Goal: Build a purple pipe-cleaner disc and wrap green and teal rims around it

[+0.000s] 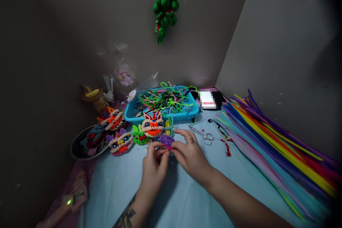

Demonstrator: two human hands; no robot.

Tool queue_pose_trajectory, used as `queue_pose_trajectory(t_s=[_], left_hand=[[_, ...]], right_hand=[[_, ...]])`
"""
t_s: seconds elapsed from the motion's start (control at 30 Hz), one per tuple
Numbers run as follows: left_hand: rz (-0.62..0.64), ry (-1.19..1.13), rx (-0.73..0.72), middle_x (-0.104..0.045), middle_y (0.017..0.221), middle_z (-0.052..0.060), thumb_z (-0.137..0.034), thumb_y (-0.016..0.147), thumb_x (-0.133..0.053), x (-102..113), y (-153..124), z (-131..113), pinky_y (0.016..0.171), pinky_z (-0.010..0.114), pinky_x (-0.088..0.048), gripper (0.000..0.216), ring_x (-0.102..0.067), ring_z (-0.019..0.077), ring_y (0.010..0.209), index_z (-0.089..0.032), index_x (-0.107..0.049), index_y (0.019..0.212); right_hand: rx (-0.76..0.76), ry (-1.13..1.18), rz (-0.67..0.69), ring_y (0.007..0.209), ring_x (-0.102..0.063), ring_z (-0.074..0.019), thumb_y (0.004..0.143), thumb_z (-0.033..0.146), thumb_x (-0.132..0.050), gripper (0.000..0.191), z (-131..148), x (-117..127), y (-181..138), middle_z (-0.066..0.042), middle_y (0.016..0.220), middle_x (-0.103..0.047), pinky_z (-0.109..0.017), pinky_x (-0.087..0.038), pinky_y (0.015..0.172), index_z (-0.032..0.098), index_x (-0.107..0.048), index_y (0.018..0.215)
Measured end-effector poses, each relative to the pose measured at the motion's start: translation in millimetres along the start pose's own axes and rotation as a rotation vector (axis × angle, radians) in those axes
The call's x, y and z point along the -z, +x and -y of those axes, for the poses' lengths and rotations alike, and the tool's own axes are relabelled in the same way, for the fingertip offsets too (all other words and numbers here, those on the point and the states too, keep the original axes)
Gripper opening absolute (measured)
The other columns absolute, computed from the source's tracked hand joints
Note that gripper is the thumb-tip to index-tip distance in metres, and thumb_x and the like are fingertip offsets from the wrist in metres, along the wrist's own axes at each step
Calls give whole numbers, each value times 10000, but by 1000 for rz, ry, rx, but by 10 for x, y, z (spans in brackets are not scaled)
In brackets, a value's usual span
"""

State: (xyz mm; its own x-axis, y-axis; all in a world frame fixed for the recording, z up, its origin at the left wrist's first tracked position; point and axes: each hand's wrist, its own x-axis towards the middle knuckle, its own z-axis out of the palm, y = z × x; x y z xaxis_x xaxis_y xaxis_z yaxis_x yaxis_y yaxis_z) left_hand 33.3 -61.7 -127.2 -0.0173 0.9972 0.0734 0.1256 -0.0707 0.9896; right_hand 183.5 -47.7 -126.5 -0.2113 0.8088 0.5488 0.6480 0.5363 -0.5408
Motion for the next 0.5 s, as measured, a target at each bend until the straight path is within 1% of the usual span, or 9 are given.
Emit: queue_pose_trajectory(t_s=[0.13,0.23,0.37,0.5], left_hand=[[-22,53,-27,-686,800,27,-269,800,-606,5,-3,30,633,242,-490,190,-665,155,704,-207,-476,922],[-21,117,-49,-665,780,13,-285,799,-599,18,-5,49,622,241,-479,162,-650,152,677,-212,-486,889],[6,264,-93,-610,690,-23,-278,802,-576,38,-11,60,545,224,-412,100,-567,129,556,-218,-500,823],[36,311,-108,-546,626,-49,-257,796,-561,60,-10,55,504,214,-352,69,-490,114,500,-221,-502,791]], right_hand=[[32,-8,30,1143,-449,-283,825,127,-548,133,3,37,23,-105,1187,-531,-512,-421,969,230,-622,864],[38,19,52,1136,-459,-281,823,114,-536,143,-5,54,37,-103,1174,-550,-509,-434,954,228,-619,843],[62,47,98,1134,-464,-272,807,93,-533,155,-32,46,41,-94,1169,-550,-497,-449,941,230,-602,823],[70,16,94,1142,-451,-270,818,103,-535,139,-43,27,27,-95,1172,-540,-479,-443,957,226,-598,827]])
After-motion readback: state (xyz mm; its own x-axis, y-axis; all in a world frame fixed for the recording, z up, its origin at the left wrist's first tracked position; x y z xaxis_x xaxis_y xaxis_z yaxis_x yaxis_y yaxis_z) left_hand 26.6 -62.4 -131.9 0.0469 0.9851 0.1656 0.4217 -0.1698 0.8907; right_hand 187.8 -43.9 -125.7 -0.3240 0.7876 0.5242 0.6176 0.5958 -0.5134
